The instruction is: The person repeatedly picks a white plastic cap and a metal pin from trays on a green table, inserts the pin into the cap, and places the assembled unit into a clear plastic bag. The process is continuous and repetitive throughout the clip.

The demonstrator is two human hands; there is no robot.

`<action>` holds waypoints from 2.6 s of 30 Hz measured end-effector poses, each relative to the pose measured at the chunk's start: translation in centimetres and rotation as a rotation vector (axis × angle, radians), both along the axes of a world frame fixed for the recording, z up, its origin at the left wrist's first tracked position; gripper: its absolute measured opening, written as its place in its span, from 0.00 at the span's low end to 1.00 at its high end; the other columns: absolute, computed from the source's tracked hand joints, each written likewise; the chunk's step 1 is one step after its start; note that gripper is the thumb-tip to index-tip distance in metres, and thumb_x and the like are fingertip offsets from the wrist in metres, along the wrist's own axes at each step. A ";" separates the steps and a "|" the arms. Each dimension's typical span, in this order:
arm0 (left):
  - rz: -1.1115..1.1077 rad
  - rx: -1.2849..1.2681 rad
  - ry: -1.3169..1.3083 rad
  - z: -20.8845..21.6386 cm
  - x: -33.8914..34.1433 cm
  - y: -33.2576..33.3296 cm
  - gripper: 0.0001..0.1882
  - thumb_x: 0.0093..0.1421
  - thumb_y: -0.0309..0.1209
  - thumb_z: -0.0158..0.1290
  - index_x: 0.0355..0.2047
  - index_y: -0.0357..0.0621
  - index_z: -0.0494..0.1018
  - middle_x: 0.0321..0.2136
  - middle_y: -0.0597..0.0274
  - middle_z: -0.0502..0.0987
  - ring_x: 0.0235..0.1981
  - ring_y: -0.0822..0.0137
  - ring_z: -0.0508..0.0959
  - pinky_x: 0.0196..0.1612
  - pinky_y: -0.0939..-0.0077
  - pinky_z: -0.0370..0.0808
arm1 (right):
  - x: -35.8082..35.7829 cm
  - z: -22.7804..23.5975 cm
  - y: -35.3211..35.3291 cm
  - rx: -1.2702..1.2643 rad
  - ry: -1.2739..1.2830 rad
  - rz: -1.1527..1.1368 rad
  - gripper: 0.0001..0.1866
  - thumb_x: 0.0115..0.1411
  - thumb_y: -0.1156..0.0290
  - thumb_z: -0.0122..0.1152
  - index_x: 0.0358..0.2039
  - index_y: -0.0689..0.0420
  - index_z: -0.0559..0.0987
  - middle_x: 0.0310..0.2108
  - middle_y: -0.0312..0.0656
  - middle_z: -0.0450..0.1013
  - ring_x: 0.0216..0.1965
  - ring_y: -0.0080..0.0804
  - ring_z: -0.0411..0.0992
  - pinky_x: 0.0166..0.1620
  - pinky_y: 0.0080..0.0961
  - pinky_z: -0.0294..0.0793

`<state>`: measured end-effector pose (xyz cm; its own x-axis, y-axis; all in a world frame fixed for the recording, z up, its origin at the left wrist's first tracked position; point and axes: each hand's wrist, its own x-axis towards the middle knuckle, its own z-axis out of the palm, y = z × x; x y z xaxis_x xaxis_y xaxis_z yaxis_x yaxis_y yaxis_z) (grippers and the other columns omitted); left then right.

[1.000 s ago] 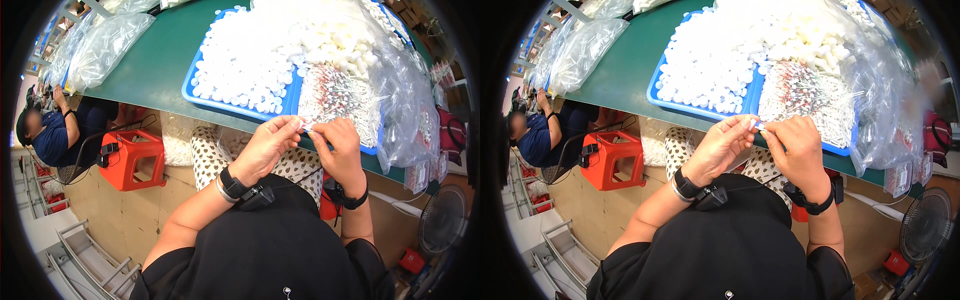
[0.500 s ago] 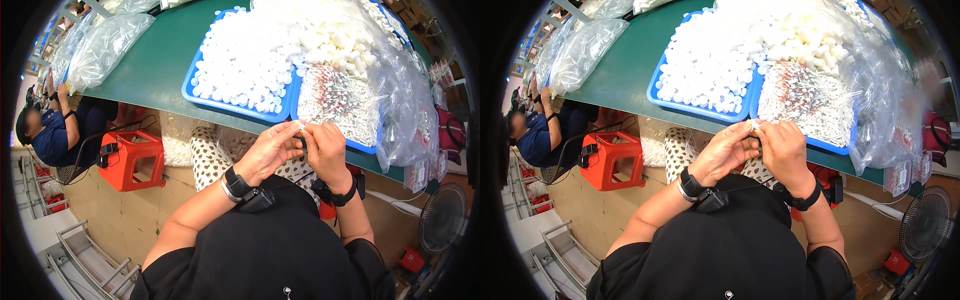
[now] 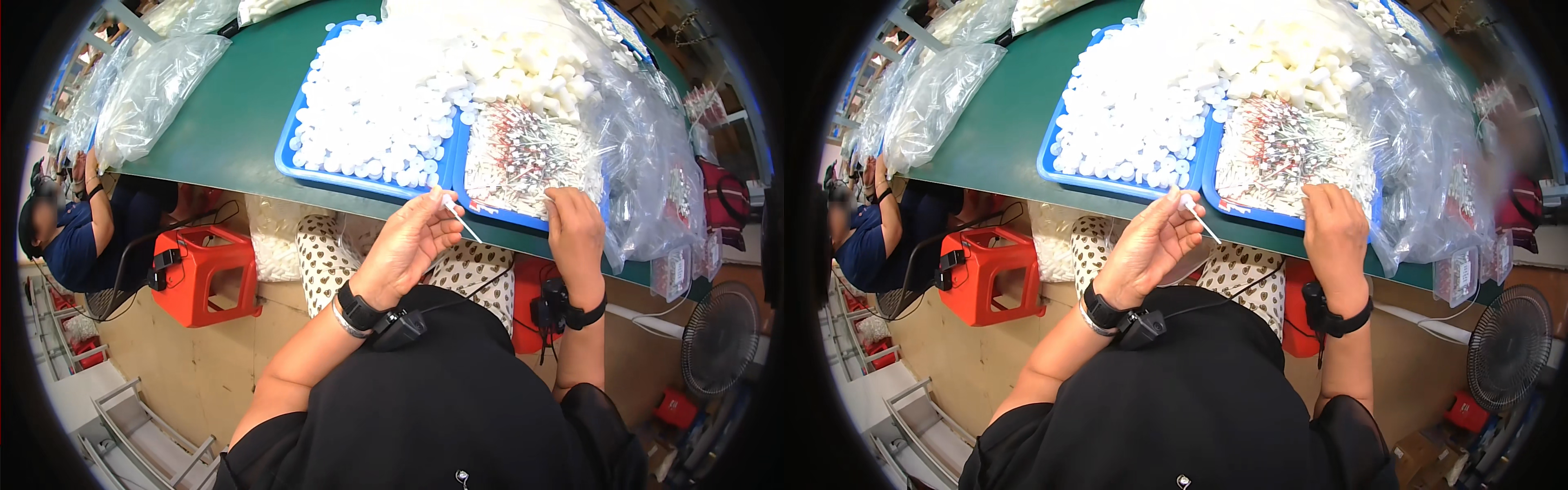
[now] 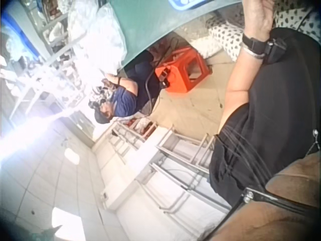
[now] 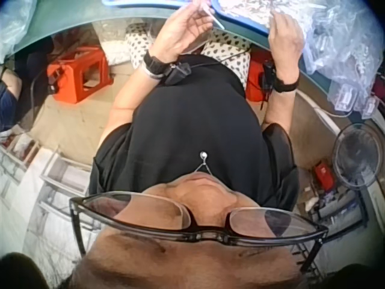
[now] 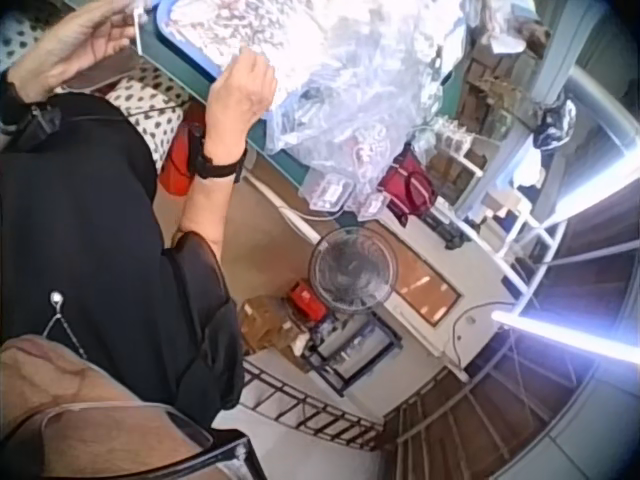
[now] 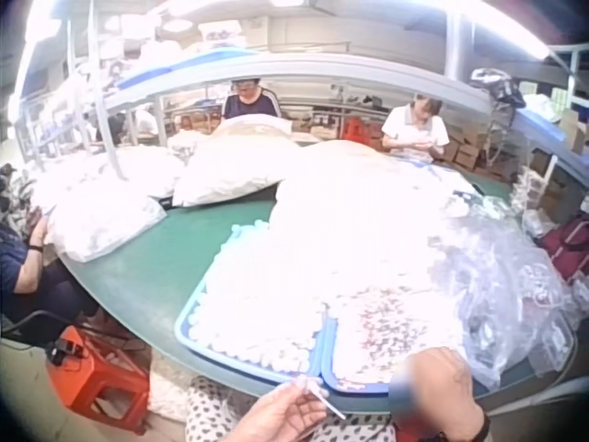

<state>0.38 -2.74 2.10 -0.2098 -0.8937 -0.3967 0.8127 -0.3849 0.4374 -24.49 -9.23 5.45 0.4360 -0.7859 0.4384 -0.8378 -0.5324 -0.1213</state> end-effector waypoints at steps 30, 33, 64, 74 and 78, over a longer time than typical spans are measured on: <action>0.088 -0.045 0.028 0.3 -0.9 -0.6 0.14 0.69 0.33 0.51 0.50 0.39 0.71 0.41 0.55 0.79 0.43 0.68 0.80 0.49 0.75 0.80 | 3.5 0.6 2.3 0.204 -0.355 0.296 0.06 0.57 0.80 0.64 0.33 0.60 0.75 0.28 0.43 0.75 0.27 0.41 0.74 0.33 0.33 0.70; 0.091 -0.038 0.009 0.5 -0.9 -0.5 0.13 0.69 0.35 0.52 0.48 0.40 0.70 0.41 0.53 0.78 0.43 0.67 0.80 0.50 0.74 0.79 | 3.6 0.6 2.2 0.180 -0.329 0.303 0.06 0.57 0.80 0.64 0.33 0.60 0.75 0.28 0.43 0.75 0.27 0.41 0.73 0.32 0.33 0.70; -0.082 -0.144 -0.160 0.2 -1.4 0.2 0.19 0.68 0.36 0.53 0.55 0.37 0.72 0.47 0.60 0.77 0.49 0.70 0.76 0.54 0.71 0.74 | 6.4 -0.9 2.9 0.534 -0.674 0.324 0.06 0.68 0.75 0.54 0.41 0.64 0.75 0.26 0.42 0.76 0.26 0.29 0.76 0.28 0.22 0.73; -0.054 -0.136 -0.117 0.3 -1.0 0.2 0.18 0.70 0.37 0.50 0.53 0.36 0.70 0.41 0.57 0.79 0.41 0.70 0.81 0.48 0.74 0.79 | 1.4 2.9 -7.4 0.215 -0.325 -0.093 0.08 0.66 0.70 0.55 0.42 0.58 0.78 0.33 0.50 0.77 0.32 0.47 0.78 0.35 0.35 0.75; -0.105 -0.145 -0.099 0.1 -1.5 0.2 0.17 0.70 0.36 0.50 0.52 0.36 0.71 0.41 0.58 0.79 0.39 0.70 0.81 0.47 0.75 0.79 | -0.9 -0.4 -14.5 0.036 -0.151 0.082 0.10 0.63 0.72 0.56 0.44 0.58 0.77 0.41 0.49 0.76 0.41 0.51 0.75 0.41 0.40 0.75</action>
